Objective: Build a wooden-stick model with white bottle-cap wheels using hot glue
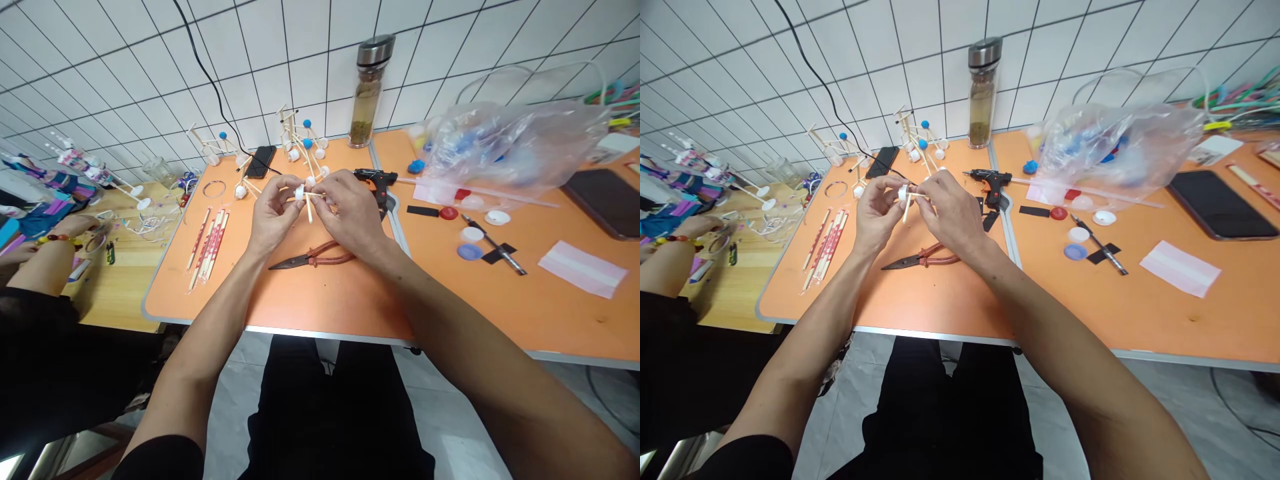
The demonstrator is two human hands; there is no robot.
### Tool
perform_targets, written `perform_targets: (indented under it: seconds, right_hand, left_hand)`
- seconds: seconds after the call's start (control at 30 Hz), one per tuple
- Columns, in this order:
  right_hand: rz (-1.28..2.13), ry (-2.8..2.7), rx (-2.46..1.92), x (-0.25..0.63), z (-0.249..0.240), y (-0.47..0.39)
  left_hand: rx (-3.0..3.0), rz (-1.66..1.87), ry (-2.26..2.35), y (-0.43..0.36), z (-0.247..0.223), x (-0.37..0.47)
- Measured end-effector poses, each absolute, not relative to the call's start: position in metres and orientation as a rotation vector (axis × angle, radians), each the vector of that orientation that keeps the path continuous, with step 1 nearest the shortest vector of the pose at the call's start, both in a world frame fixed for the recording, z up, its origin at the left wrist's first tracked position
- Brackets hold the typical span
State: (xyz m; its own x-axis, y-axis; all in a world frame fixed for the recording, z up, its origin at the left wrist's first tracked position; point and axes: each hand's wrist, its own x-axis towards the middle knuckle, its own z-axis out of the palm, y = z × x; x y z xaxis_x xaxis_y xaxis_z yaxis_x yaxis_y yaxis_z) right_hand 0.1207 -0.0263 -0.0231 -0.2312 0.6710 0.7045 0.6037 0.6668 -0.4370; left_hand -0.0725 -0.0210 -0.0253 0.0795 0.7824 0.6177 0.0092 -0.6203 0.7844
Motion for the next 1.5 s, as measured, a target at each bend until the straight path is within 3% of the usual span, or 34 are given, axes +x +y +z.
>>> perform_targets:
  seconds: [0.57, 1.5]
  right_hand:
    - [-0.098, -1.907, -1.141, 0.123, -0.02, -0.026]
    - [-0.115, -1.959, -1.169, 0.122, -0.018, -0.028]
  left_hand:
    - [2.341, 1.708, 1.184, -0.031, -0.024, -0.078]
    - [2.535, 1.724, 1.104, -0.036, -0.025, -0.078]
